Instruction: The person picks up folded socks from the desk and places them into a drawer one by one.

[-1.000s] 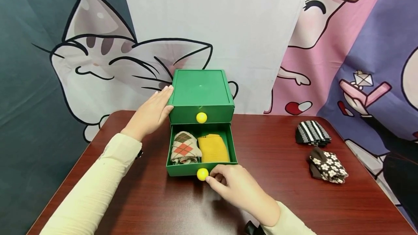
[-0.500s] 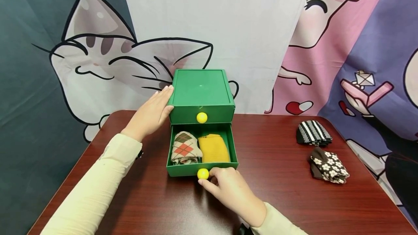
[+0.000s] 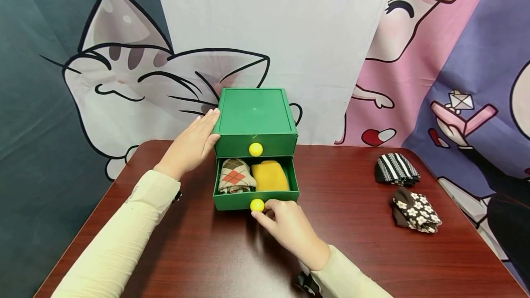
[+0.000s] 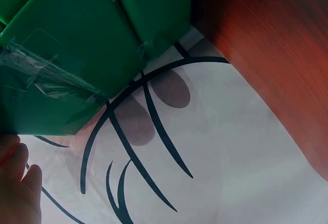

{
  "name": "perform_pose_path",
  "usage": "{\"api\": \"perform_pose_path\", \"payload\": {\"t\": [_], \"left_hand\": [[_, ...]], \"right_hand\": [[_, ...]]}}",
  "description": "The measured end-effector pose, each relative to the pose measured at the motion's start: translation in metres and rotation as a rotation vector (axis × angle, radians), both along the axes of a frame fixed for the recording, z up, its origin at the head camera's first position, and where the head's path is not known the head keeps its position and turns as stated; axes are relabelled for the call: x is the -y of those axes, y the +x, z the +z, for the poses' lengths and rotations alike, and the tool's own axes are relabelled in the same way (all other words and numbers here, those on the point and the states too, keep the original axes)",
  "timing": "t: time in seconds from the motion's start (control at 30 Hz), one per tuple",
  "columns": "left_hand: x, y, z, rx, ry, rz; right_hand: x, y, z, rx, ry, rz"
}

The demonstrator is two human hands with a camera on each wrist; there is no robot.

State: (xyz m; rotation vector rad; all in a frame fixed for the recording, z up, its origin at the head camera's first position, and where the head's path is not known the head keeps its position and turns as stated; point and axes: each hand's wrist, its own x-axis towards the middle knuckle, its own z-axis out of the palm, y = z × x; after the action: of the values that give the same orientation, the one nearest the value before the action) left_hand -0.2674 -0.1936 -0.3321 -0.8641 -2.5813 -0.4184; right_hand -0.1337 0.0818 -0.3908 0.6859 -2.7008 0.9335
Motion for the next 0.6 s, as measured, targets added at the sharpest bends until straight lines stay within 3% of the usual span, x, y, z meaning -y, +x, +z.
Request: {"api": "perform_pose_path", "payload": {"t": [0.3,0.6], "left_hand": [[0.001,-0.002,-0.003,-0.016,0.003,0.003],[0.001,-0.001,0.000,-0.009,-0.005,-0.003]], "right_hand": [[0.008,-0.021,-0.003,0.010,-0.045,-0.042],[0.014,-0.045,-0.006,-0.058,-0.022,-0.095]]}}
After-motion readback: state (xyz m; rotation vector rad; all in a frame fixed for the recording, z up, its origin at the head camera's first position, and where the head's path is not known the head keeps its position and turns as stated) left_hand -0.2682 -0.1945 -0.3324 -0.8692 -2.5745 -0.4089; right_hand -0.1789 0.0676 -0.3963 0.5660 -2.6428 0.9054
